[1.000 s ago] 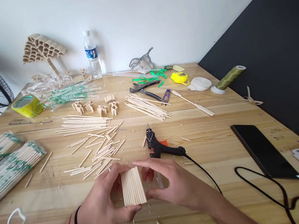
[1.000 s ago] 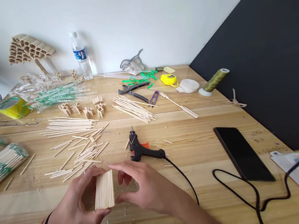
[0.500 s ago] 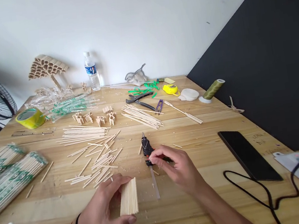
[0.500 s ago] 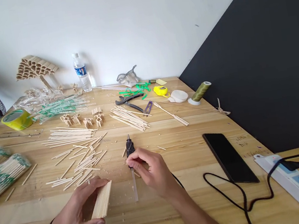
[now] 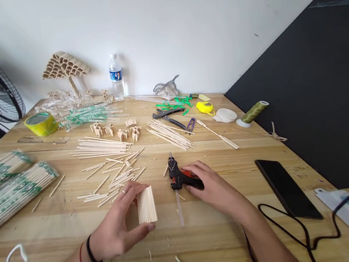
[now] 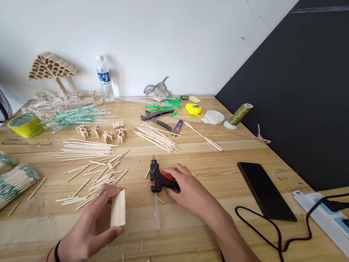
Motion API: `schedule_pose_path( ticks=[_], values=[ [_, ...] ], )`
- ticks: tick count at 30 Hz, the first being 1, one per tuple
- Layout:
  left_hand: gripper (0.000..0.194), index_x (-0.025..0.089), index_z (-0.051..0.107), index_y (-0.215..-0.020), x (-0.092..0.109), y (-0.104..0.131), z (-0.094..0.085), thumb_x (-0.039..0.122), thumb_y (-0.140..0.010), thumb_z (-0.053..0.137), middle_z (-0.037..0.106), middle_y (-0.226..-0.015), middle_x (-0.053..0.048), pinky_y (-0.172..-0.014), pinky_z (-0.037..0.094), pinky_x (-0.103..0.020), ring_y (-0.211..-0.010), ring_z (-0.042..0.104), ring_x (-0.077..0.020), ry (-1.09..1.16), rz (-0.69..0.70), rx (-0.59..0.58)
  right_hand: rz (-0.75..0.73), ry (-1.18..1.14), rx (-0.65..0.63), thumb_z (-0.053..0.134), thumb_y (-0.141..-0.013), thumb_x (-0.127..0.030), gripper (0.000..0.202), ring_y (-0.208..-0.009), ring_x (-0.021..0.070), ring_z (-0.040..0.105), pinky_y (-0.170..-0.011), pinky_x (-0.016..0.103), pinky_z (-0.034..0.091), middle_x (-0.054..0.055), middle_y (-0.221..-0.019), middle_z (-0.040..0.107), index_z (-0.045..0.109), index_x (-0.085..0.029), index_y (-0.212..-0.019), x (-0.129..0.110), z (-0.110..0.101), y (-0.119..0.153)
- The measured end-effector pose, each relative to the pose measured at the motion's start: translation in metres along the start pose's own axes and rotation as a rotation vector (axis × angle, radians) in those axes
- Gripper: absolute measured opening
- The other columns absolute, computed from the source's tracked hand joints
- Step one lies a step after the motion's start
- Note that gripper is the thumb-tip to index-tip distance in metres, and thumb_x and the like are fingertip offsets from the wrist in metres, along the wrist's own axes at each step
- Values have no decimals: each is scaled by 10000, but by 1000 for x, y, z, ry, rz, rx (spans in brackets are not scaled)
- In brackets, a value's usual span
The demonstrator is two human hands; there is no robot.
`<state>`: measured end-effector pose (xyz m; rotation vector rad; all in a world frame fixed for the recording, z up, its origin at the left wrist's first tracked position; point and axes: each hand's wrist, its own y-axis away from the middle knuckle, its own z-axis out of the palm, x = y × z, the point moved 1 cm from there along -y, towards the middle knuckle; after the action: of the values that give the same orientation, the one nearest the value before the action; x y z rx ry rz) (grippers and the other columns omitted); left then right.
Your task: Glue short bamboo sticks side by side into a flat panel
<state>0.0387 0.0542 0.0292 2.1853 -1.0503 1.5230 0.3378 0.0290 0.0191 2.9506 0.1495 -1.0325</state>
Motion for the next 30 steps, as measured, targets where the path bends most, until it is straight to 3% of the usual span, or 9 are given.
schedule_pose_path(
  ticks=[4,9,12,15,21,30],
  values=[
    [570,266,511,-1493,-9,5,-1,360,-962,694,558,-1431,-133,-1101,465,-472,-1316,536,-324,204,-53,-51,38,44,49,585,-812,-66,438,-1122,272,696,-997,444,538,95,-1256,685,674,-215,-1214,-2,8,-4],
    [585,276,488,-1491,-23,10,3,431,-969,704,618,-1311,-133,-997,523,-454,-1087,661,-262,541,-155,-82,114,-61,172,657,-754,-187,354,-940,270,702,-830,397,551,77,-1084,739,681,-208,-1107,-5,5,-4],
    [585,274,482,-1466,-25,8,4,409,-954,731,589,-1365,-148,-977,536,-449,-1077,670,-253,623,-154,-99,164,-266,173,669,-806,-276,229,-644,184,577,-627,315,483,0,-799,674,677,-219,-1028,-11,3,2],
    [584,276,478,-1447,-25,6,4,384,-941,750,585,-1360,-144,-952,554,-436,-1045,677,-236,621,-145,-97,218,-534,137,629,-926,-407,203,-530,147,436,-509,284,387,-33,-662,544,677,-220,-988,-18,7,9],
    [631,286,471,-1457,-28,5,2,340,-915,790,576,-1425,-156,-963,559,-434,-1068,694,-235,640,-178,-77,209,-817,118,691,-949,-525,323,-518,118,431,-464,272,354,-9,-736,571,639,-216,-869,-33,14,18],
    [604,283,540,-1448,-29,1,-4,308,-904,800,582,-1474,-166,-944,581,-433,-1082,712,-258,666,-185,-89,201,-974,18,763,-916,-484,333,-555,106,466,-467,267,417,34,-873,648,618,-210,-794,-42,20,19]
  ],
)
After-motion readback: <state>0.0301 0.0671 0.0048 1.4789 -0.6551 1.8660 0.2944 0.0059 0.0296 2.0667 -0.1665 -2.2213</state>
